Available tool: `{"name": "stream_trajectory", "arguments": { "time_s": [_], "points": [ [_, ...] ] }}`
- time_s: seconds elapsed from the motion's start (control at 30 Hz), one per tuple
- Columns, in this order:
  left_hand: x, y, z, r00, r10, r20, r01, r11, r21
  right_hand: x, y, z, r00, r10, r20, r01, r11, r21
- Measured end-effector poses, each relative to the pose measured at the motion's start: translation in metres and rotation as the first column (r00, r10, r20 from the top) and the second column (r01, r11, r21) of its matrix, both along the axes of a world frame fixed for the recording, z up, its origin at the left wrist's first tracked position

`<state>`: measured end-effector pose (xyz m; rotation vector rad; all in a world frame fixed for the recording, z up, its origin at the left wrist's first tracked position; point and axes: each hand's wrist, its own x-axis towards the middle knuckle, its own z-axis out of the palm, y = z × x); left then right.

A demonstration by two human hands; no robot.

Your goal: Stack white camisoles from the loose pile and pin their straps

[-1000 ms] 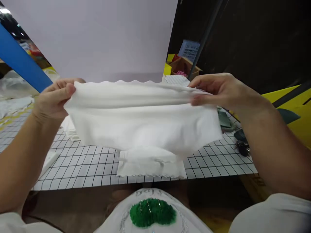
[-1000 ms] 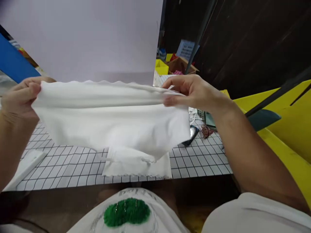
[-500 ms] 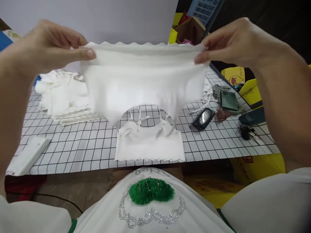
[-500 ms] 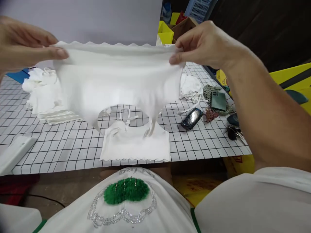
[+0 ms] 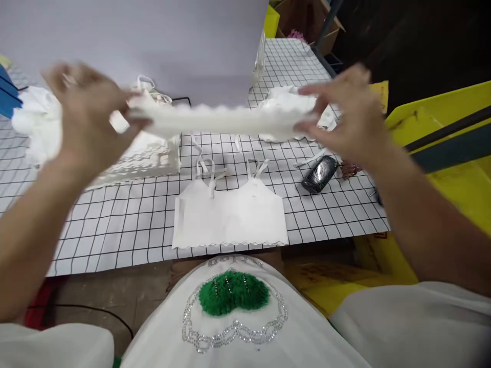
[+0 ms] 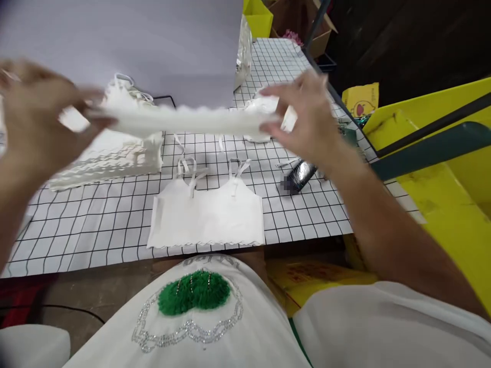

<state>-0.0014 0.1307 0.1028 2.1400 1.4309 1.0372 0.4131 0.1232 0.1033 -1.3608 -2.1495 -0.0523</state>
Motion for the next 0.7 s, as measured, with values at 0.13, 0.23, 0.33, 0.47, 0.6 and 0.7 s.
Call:
{"name": "stream_trajectory", "arguments": {
  "time_s": [0.13,0.23,0.33,0.47,0.6,0.7],
  "points": [
    [0.016,-0.043,-0.088,0.957,0.061,-0.285,-0.002,0.980,0.200,0.000,-0.034,-0.093,0.996,0.092,-0.017,-0.094,0.981,-0.170],
    [0.015,-0.075,-0.128,0.962,0.006,-0.271,0.052,0.978,0.204,0.004,-0.064,-0.125,0.994,0.074,-0.080,-0.085,0.987,-0.138],
    [0.013,-0.104,-0.140,0.966,-0.069,-0.250,0.126,0.967,0.220,0.007,-0.094,-0.129,0.989,0.054,-0.135,-0.064,0.995,-0.076],
    [0.016,-0.132,-0.146,0.958,-0.117,-0.264,0.187,0.948,0.259,0.008,-0.126,-0.135,0.993,0.065,-0.095,-0.075,0.992,-0.098],
    [0.015,-0.146,-0.150,0.956,-0.124,-0.268,0.198,0.942,0.271,0.009,-0.148,-0.145,0.994,0.047,-0.102,-0.055,0.995,-0.080],
    [0.012,-0.155,-0.152,0.957,-0.125,-0.261,0.199,0.940,0.277,0.010,-0.163,-0.150,0.995,0.021,-0.096,-0.029,0.997,-0.075]
  ]
}}
